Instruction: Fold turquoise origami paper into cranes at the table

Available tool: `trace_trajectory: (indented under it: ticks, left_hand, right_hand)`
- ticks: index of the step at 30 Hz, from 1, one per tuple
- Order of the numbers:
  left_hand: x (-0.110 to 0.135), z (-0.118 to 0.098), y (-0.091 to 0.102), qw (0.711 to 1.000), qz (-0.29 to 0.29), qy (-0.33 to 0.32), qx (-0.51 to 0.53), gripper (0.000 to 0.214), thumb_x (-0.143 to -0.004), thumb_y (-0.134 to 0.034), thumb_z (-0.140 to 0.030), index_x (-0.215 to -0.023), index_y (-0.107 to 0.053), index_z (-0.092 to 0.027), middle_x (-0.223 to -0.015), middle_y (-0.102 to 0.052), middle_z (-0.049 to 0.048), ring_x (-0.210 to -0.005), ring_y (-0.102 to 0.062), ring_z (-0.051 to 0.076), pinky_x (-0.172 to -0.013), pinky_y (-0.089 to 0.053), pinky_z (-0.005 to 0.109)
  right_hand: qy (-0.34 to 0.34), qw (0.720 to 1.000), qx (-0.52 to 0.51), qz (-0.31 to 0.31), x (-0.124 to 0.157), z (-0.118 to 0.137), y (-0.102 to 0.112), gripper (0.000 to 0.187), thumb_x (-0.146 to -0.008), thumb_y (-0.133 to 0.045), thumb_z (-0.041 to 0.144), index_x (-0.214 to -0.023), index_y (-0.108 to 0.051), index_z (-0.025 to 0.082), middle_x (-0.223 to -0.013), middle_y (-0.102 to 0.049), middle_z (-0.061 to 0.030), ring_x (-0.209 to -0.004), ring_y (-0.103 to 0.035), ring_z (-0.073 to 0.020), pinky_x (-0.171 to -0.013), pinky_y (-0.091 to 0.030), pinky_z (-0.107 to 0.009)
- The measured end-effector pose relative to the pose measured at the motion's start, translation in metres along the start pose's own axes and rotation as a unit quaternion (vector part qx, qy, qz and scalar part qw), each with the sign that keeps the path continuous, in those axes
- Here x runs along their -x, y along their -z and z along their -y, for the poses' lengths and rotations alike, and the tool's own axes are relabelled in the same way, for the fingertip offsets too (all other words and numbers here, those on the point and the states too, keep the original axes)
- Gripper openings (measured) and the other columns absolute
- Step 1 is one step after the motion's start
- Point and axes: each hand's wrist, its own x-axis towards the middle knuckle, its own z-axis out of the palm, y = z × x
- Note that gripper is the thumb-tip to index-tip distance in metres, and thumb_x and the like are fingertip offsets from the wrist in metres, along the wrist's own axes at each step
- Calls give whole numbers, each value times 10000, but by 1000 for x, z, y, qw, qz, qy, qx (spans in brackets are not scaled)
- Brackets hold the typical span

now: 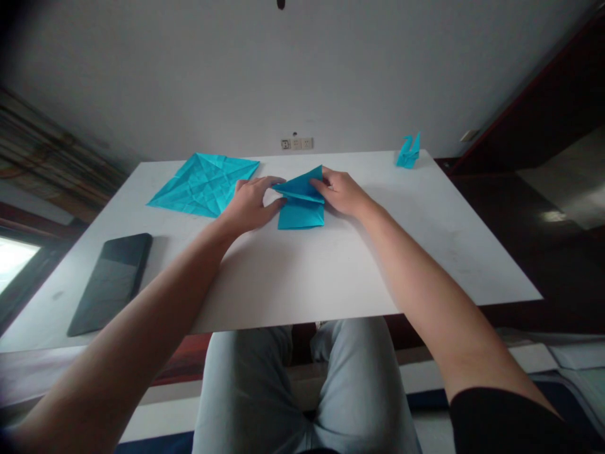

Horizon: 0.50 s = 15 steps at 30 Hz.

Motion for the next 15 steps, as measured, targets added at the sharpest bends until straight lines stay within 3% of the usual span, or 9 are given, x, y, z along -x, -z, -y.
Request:
trace_trajectory:
  ticks: [2, 5, 8, 15]
  left_hand:
    - [-1, 2, 1, 1000, -5, -5, 11, 422, -1048, -678, -315, -1462, -732, -257, -1390, -858, 123, -1386, -760, 385, -1256, -462, 586]
    - [-4, 5, 0, 1000, -19, -6, 16, 225, -1066, -642, -321, -1221, -776, -229, -1252, -884, 131, -1216, -818, 364, -1181, -516, 547]
    - [-5, 8, -1, 999, -36, -9, 27, 154, -1070, -644, -344, -1095, -750, -235, -1198, -885, 126, -1129, -829, 336, -1118, -552, 495]
    - [-6, 9, -4, 996, -69, 3, 60, 219, -1055, -671, -295, -1262, -728, -252, -1169, -871, 94, -1155, -823, 308, -1094, -588, 457]
  right_hand:
    - [0, 1000, 0, 20, 1, 1, 0, 474, -996, -770, 741, -1008, -828, 271, -1056, -857, -95, -1017, -754, -342, -944, -580, -472]
    - [-19, 999, 16, 27, 2, 2, 1, 436, -960, -824, 693, -1089, -869, 280, -1050, -878, -86, -1016, -754, -363, -912, -579, -484]
    - [-23, 999, 27, 27, 3, 2, 1, 377, -949, -834, 627, -1052, -879, 268, -998, -872, -70, -951, -756, -354, -866, -556, -468]
    - [-6, 997, 63, 45, 4, 4, 1, 331, -938, -863, 585, -1067, -871, 280, -1123, -893, -67, -1006, -759, -350, -870, -551, -444]
